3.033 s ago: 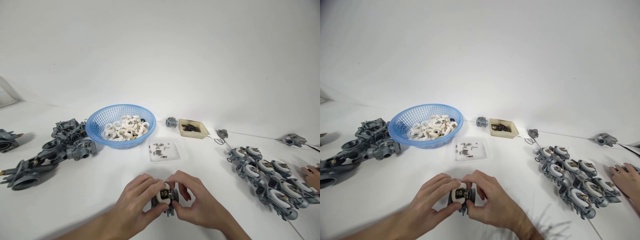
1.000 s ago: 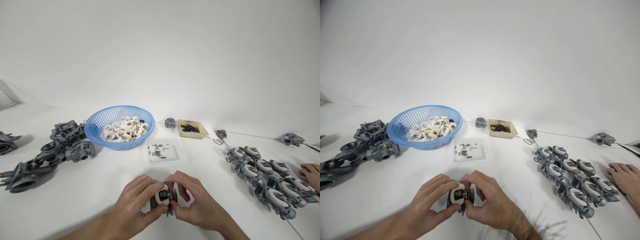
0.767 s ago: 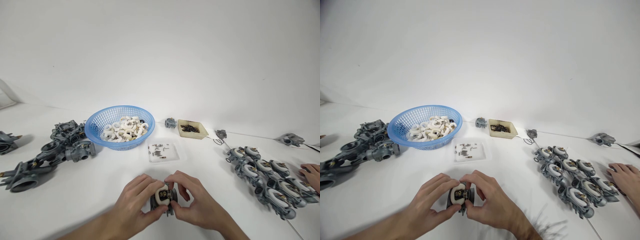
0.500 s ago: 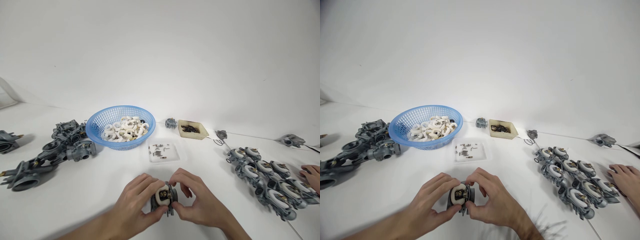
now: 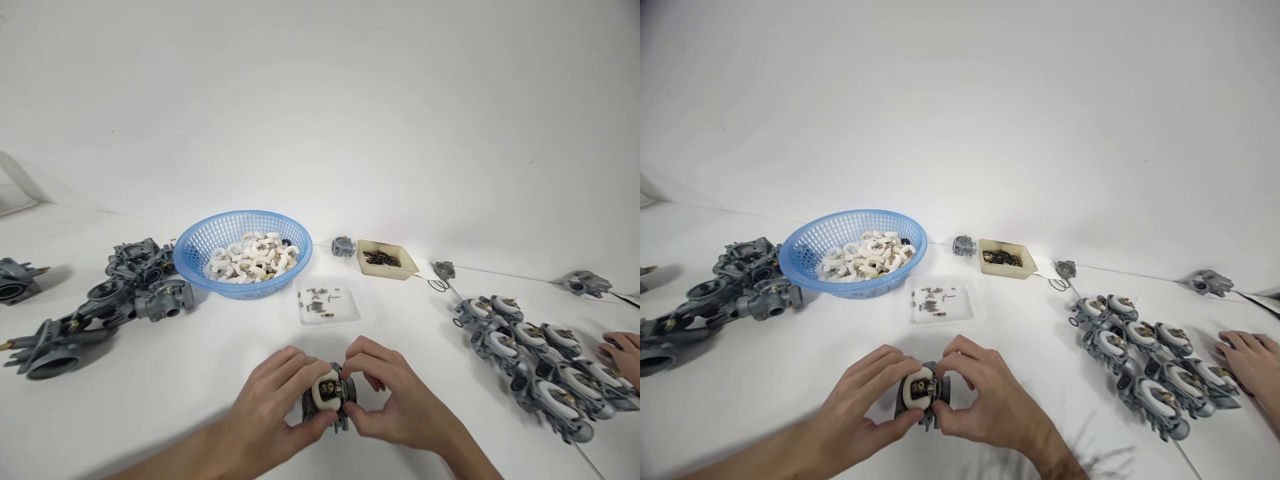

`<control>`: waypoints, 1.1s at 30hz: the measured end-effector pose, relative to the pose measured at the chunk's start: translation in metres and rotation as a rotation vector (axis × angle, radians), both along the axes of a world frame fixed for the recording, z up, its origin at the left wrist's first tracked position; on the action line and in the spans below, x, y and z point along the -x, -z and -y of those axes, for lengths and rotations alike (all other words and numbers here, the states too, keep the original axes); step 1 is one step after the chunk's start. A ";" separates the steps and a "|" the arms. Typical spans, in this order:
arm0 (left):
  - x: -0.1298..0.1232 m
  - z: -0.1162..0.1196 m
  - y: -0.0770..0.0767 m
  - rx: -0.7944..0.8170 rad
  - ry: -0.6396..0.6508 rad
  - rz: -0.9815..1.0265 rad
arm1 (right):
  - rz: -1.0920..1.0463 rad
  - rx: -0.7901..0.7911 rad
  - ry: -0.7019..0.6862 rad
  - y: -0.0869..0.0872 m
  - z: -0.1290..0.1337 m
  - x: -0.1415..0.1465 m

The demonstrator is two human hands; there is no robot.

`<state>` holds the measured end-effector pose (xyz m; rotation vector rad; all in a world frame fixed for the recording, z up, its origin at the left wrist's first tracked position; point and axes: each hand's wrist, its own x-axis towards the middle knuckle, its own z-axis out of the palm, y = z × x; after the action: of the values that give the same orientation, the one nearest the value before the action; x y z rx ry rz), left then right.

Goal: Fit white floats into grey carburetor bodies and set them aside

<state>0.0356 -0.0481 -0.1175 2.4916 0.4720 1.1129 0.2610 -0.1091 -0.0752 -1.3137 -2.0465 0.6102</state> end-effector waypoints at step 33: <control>0.000 0.000 0.002 -0.040 0.000 0.020 | -0.056 -0.075 -0.022 0.008 0.001 0.001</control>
<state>0.0356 -0.0479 -0.1190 2.5124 0.4480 1.1571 0.2604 -0.1100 -0.0834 -1.2194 -2.0213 0.5684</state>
